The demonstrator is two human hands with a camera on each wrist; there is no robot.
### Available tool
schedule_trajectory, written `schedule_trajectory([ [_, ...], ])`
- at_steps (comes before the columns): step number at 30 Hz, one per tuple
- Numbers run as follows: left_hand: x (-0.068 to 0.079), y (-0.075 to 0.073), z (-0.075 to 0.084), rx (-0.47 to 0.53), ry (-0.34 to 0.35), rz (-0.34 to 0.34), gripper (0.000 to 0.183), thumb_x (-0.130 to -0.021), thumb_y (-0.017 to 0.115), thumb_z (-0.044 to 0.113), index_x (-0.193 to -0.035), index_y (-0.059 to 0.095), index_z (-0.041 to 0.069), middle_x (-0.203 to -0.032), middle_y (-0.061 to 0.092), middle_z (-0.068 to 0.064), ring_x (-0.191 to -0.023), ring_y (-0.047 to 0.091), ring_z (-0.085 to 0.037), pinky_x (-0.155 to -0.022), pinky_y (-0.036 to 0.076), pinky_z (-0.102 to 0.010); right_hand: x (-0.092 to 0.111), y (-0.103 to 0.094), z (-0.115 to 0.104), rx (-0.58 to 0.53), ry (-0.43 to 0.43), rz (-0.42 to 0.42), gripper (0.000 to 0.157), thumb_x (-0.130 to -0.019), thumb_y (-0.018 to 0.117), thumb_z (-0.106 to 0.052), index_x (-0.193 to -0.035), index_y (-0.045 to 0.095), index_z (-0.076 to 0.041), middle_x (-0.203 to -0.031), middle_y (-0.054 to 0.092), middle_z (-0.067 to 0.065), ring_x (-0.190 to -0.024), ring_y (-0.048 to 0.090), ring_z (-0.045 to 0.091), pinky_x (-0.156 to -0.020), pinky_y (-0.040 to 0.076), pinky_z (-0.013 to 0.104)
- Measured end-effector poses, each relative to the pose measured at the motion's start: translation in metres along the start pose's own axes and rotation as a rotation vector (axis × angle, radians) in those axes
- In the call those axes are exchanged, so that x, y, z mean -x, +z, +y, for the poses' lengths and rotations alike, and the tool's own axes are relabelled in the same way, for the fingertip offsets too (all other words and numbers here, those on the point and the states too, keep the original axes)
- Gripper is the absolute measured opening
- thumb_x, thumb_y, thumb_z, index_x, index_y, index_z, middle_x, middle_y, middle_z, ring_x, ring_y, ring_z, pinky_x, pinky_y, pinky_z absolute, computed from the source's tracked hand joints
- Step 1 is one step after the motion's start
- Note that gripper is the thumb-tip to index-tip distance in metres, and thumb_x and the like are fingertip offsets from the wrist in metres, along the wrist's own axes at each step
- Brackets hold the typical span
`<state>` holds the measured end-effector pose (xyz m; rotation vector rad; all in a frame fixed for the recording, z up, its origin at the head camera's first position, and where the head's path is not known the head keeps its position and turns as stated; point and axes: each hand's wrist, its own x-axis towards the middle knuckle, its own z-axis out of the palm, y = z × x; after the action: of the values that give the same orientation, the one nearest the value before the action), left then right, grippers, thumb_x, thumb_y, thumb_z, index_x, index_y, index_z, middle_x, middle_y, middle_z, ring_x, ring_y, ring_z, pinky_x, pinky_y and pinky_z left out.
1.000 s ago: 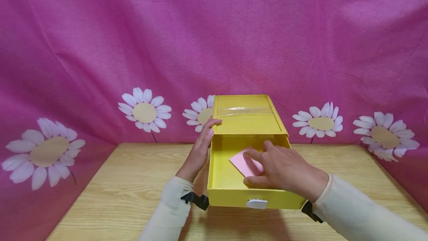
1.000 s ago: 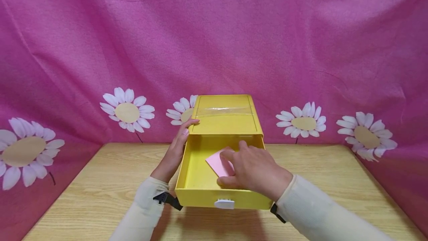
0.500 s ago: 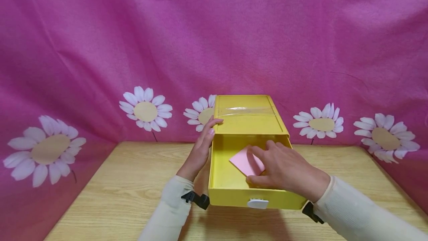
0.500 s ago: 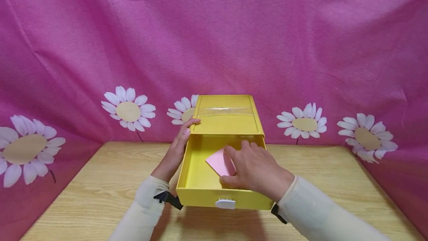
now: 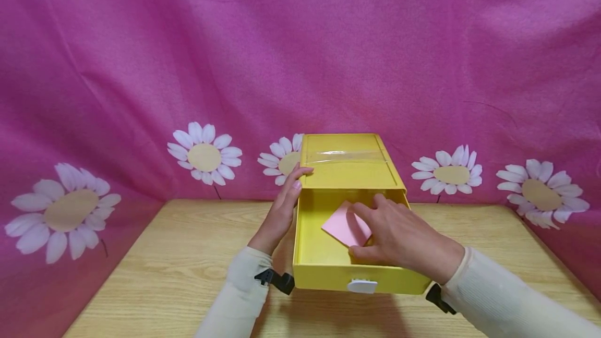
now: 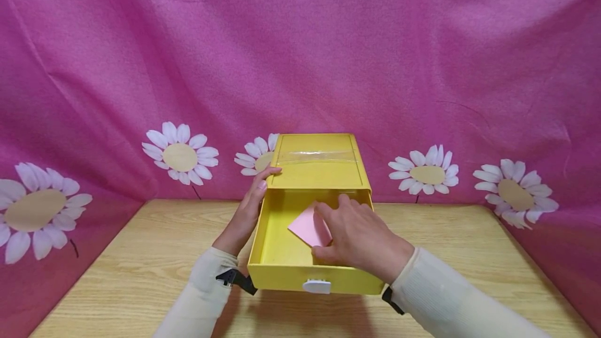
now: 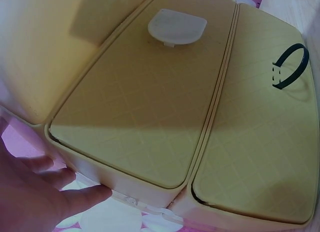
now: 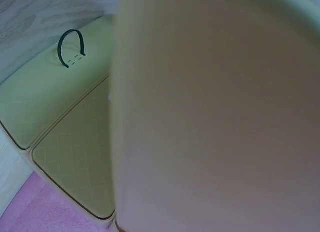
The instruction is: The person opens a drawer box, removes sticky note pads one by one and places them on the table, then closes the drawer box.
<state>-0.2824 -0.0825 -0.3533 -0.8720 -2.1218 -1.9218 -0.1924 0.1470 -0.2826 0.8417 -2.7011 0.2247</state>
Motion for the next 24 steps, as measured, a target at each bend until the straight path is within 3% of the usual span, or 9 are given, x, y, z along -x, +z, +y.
schedule_trajectory([
  [3,0.0002,-0.0002,-0.0003,-0.004,-0.011,0.002,0.042,-0.102,0.032,0.043,-0.14,0.041,0.028,-0.161,0.007,0.003,-0.145,0.011,-0.017,-0.111,0.02,-0.058,-0.001,0.0004,0.0004,0.017,-0.016,0.002,0.055,-0.067,0.076,-0.04,-0.115,0.063,-0.016,-0.073,0.046,0.0,-0.059,0.039,0.013,-0.049,0.034,0.027],
  [10,-0.0001,-0.0007,0.0009,0.006,-0.004,-0.011,0.042,-0.105,0.028,0.035,-0.143,0.039,0.021,-0.162,0.003,-0.002,-0.146,0.007,-0.019,-0.112,0.019,-0.057,-0.0037,-0.0004,0.0006,0.06,-0.054,-0.021,0.023,-0.067,0.071,-0.033,-0.088,0.062,-0.027,-0.07,0.047,-0.005,-0.063,0.042,0.012,-0.049,0.032,0.027],
  [24,0.0001,0.0,0.0007,-0.014,-0.002,0.003,0.042,-0.102,0.031,0.042,-0.14,0.041,0.027,-0.162,0.006,-0.001,-0.145,0.009,-0.016,-0.11,0.019,-0.06,-0.003,-0.0014,0.0011,0.09,-0.071,-0.02,0.02,-0.07,0.072,-0.039,-0.083,0.06,-0.03,-0.07,0.046,-0.007,-0.065,0.042,0.012,-0.051,0.031,0.027],
])
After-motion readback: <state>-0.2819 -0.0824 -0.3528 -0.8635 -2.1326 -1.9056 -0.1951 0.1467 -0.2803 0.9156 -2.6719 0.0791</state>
